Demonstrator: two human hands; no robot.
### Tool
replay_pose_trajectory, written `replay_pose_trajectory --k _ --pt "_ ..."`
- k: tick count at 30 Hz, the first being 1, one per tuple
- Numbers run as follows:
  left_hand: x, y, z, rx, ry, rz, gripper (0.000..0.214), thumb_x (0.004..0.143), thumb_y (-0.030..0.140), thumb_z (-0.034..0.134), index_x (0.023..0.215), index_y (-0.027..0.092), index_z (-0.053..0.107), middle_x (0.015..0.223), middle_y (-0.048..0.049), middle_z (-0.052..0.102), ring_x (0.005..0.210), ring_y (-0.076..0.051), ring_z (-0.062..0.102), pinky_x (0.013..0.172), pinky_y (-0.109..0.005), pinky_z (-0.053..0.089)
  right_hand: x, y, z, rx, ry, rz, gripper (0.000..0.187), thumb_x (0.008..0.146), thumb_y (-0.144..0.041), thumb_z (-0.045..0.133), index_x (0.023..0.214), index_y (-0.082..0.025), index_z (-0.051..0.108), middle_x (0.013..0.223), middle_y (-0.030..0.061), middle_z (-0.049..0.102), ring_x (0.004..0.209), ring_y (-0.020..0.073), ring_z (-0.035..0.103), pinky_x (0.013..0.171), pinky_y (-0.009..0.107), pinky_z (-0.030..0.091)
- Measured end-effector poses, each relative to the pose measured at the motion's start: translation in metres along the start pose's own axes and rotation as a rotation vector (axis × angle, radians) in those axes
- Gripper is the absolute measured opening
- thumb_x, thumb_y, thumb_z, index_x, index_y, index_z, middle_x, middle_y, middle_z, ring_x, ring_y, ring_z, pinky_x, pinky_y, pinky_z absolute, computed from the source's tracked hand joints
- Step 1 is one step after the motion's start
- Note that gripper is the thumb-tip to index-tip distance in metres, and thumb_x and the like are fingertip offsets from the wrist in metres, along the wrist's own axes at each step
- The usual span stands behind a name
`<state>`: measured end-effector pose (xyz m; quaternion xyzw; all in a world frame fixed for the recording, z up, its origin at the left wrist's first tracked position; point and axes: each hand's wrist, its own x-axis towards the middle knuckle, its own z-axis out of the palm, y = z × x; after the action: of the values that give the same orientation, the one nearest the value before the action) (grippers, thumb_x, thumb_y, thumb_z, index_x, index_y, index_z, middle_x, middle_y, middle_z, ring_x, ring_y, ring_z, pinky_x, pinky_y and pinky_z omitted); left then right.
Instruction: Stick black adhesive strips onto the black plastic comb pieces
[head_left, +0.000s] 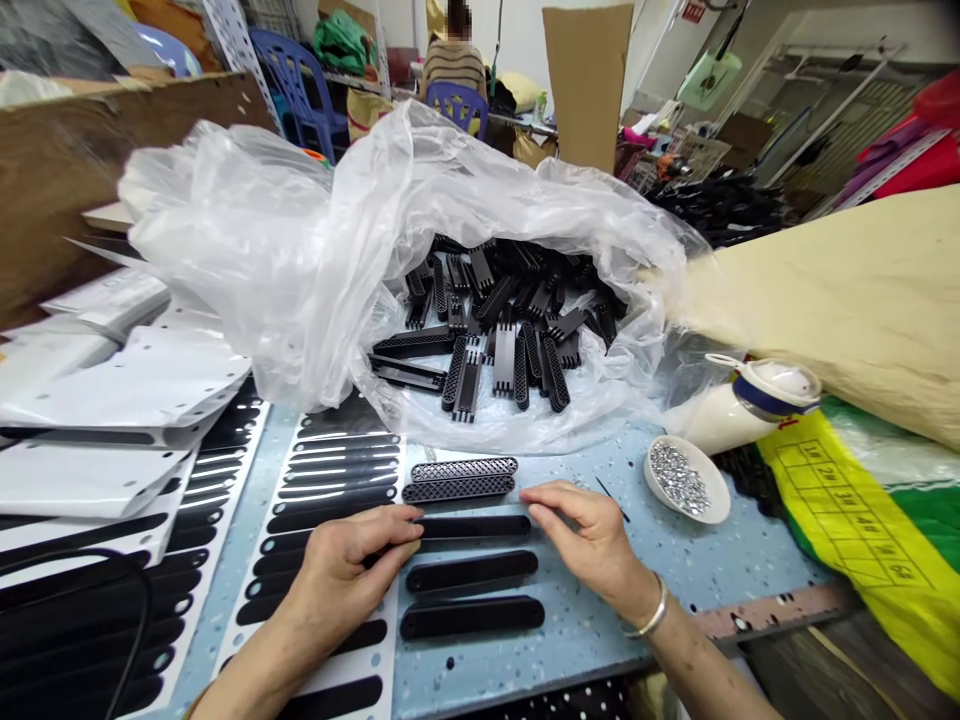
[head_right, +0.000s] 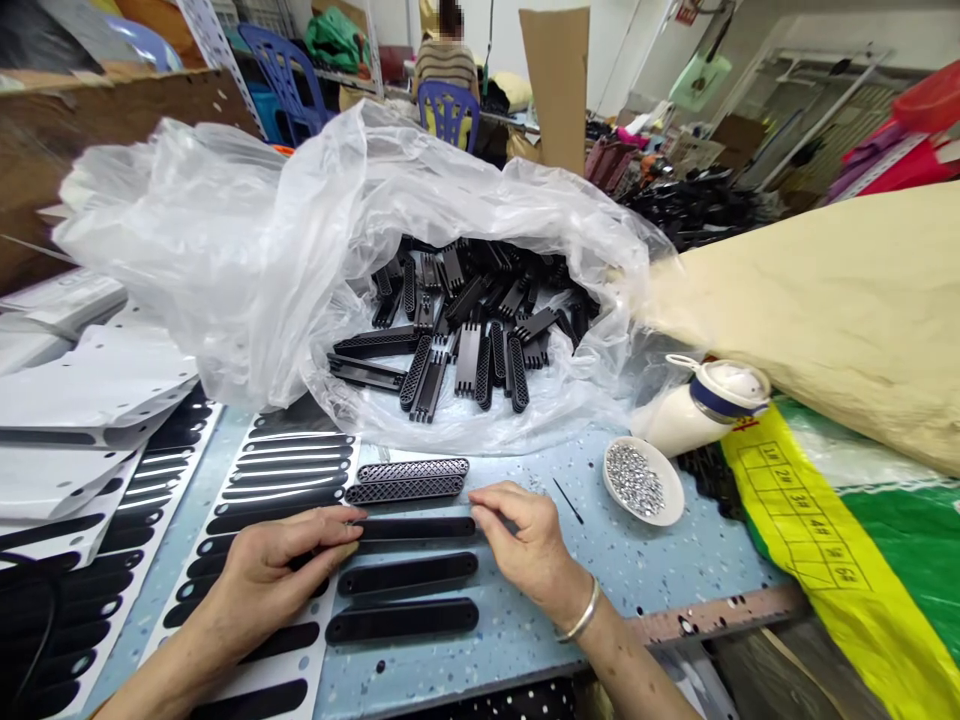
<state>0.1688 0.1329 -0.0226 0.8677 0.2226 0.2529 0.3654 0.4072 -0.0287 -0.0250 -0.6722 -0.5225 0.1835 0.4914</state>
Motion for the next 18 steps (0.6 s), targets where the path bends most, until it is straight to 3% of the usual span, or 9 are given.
replay_pose_trajectory --k 3,8,13,18 --pt "-0.001 -0.001 0.0 0.007 -0.007 -0.009 0.016 0.083 0.021 0.063 0.084 0.022 0.078 0.092 -0.0031 0.08 0.083 -0.019 0.077 0.078 -0.026 0.062 -0.006 0.001 -0.006 -0.023 0.041 0.056 0.015 0.086 -0.017 0.06 0.088 -0.017 0.075 0.077 0.0064 0.072 0.068 0.0172 0.068 0.062 0.03 0.057" --pt "0.0 -0.002 0.001 0.012 -0.014 -0.022 0.016 0.084 0.023 0.063 0.084 0.023 0.078 0.092 -0.0029 0.08 0.083 -0.02 0.077 0.078 -0.027 0.063 -0.011 0.003 0.004 0.083 -0.009 0.164 0.021 0.074 -0.021 0.071 0.095 -0.015 0.072 0.081 0.0069 0.068 0.061 0.0151 0.064 0.047 0.025 0.051" --pt "0.0 -0.002 0.001 0.007 -0.014 -0.015 0.014 0.084 0.025 0.064 0.083 0.024 0.078 0.092 -0.0031 0.08 0.083 -0.021 0.077 0.077 -0.027 0.063 -0.004 0.004 0.013 0.064 -0.05 0.248 0.027 0.063 -0.024 0.082 0.087 -0.017 0.071 0.069 0.0013 0.063 0.053 0.0119 0.056 0.044 0.023 0.046" --pt "-0.001 -0.003 0.001 0.003 -0.018 -0.015 0.013 0.084 0.024 0.064 0.085 0.024 0.078 0.094 -0.0026 0.08 0.084 -0.02 0.076 0.079 -0.026 0.062 0.003 0.007 0.012 0.055 -0.092 0.267 0.023 0.062 -0.027 0.084 0.077 -0.018 0.069 0.063 -0.002 0.059 0.049 0.0097 0.051 0.042 0.021 0.043"
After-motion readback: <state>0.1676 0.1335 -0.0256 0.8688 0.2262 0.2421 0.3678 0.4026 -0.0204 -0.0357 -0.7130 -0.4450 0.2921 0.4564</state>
